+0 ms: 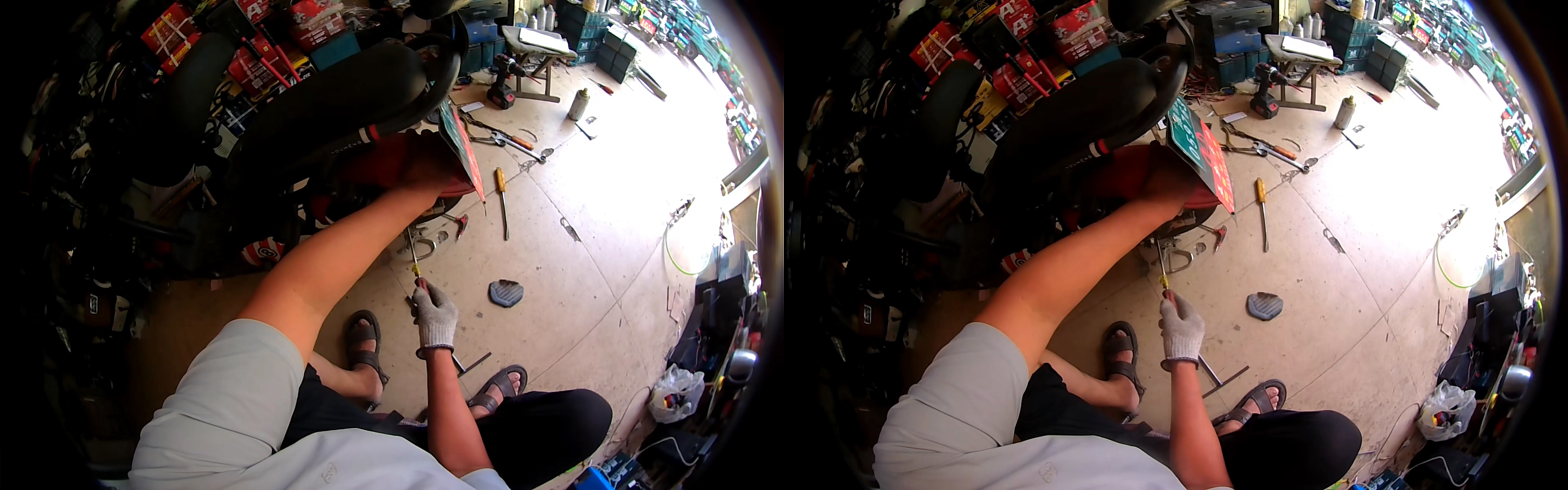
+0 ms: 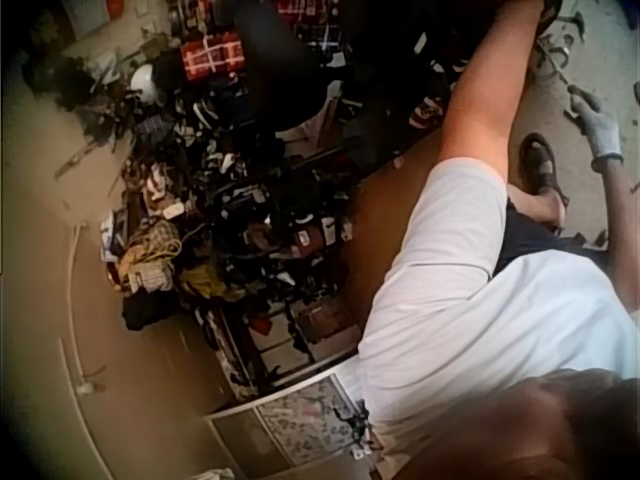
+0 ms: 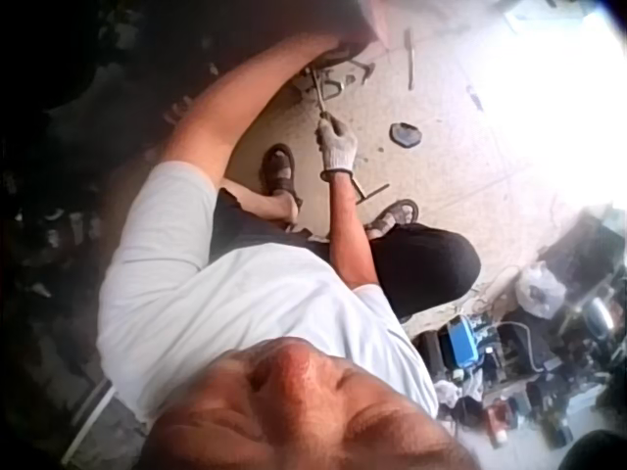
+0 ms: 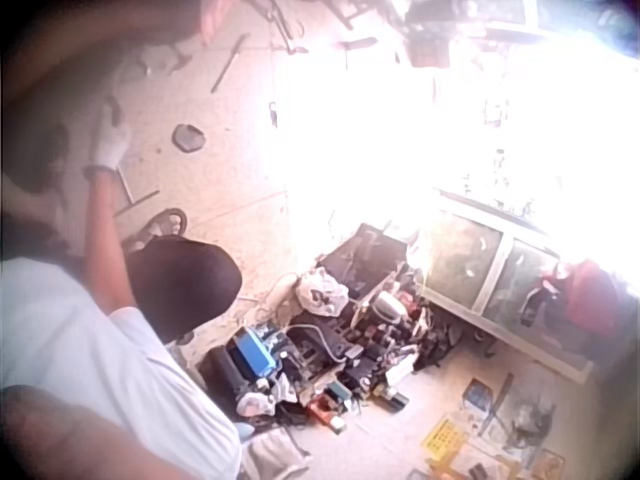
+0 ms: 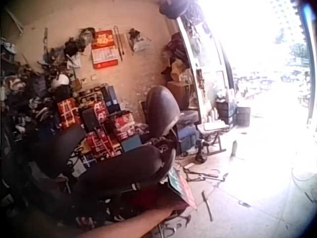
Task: The person works on the rear section of a motorcycle, using a T-handle wrench and a screwdriver to tighten or loosen components near the rear wheel and tail light.
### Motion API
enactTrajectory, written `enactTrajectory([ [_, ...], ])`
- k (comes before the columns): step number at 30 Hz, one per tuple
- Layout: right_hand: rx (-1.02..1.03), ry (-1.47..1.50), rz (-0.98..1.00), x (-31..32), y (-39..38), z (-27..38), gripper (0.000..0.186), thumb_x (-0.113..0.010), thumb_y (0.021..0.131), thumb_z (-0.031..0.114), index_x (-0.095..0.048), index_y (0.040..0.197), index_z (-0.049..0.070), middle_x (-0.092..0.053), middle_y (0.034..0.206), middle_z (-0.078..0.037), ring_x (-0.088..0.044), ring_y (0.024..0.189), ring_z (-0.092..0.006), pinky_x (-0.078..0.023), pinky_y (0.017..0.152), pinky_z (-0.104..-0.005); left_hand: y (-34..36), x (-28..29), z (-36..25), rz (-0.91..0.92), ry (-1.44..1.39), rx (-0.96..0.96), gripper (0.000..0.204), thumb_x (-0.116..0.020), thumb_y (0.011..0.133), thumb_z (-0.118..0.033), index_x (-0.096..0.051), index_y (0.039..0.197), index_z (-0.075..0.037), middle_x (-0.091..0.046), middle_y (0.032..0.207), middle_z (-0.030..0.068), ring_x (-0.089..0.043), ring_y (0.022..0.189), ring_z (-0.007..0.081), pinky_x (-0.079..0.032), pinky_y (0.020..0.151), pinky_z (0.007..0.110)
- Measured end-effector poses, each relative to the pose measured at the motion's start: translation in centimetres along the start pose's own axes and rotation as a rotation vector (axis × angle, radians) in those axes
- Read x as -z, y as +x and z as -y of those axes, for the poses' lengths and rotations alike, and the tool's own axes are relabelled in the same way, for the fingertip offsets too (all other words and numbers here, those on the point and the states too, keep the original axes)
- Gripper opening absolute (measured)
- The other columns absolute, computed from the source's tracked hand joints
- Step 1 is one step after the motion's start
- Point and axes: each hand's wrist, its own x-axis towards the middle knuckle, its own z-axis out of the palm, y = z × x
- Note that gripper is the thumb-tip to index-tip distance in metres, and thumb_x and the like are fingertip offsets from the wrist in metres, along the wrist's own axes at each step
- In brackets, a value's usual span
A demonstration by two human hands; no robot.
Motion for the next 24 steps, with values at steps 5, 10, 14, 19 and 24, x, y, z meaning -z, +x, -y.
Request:
enactTrajectory([
  [5, 0.004, 0.017, 0.003, -0.6, 0.0, -0.5, 0.043, -0.069, 0.094, 0.030, -0.073, 0.127, 0.002, -0.068, 0.078, -0.003, -0.061, 0.062, -0.0095, -0.050, 0.057, -0.0268, -0.9, -0.9, 0.7, -0.093, 0.038, -0.017, 0.044, -0.068, 0.086, -0.019, -0.066, 0.127, -0.005, -0.066, 0.125, 0.0208, -0.063, 0.114, 0.0391, -0.044, 0.102, 0.065],
  [10, 0.032, 0.014, -0.017, 0.0, 0.3, -0.5, 0.041, -0.069, 0.096, 0.026, -0.072, 0.125, -0.002, -0.070, 0.079, -0.004, -0.061, 0.061, -0.0091, -0.049, 0.052, -0.0255, -1.0, 1.3, 0.1, 0.006, 0.151, -0.086, 0.050, -0.075, 0.080, -0.022, -0.067, 0.127, -0.006, -0.066, 0.124, 0.0199, -0.063, 0.114, 0.0380, -0.044, 0.102, 0.063],
  [14, 0.039, 0.009, -0.023, -0.1, 0.3, -0.9, 0.041, -0.069, 0.096, 0.027, -0.073, 0.125, -0.002, -0.070, 0.079, -0.003, -0.061, 0.061, -0.0088, -0.049, 0.052, -0.0252, -0.4, 0.6, 0.4, 0.062, 0.083, -0.046, 0.050, -0.074, 0.081, -0.020, -0.066, 0.128, -0.006, -0.066, 0.126, 0.0199, -0.063, 0.116, 0.0388, -0.044, 0.103, 0.063],
  [19, 0.031, 0.009, -0.034, -0.1, 0.4, -1.0, 0.041, -0.069, 0.096, 0.028, -0.073, 0.124, -0.002, -0.070, 0.079, -0.003, -0.061, 0.061, -0.0086, -0.048, 0.053, -0.0251, -0.3, 0.9, 0.1, 0.076, 0.055, -0.034, 0.048, -0.072, 0.084, -0.018, -0.065, 0.129, -0.006, -0.065, 0.130, 0.0192, -0.062, 0.119, 0.0393, -0.043, 0.104, 0.063],
  [24, 0.049, 0.003, -0.041, -0.2, 0.4, -1.2, 0.040, -0.069, 0.097, 0.028, -0.073, 0.125, -0.001, -0.070, 0.080, -0.004, -0.061, 0.061, -0.0088, -0.049, 0.052, -0.0256, -0.7, -0.5, 0.5, -0.192, 0.163, -0.055, 0.023, -0.059, 0.092, -0.019, -0.070, 0.108, -0.008, -0.069, 0.099, 0.0101, -0.062, 0.099, 0.0280, -0.043, 0.094, 0.054],
])
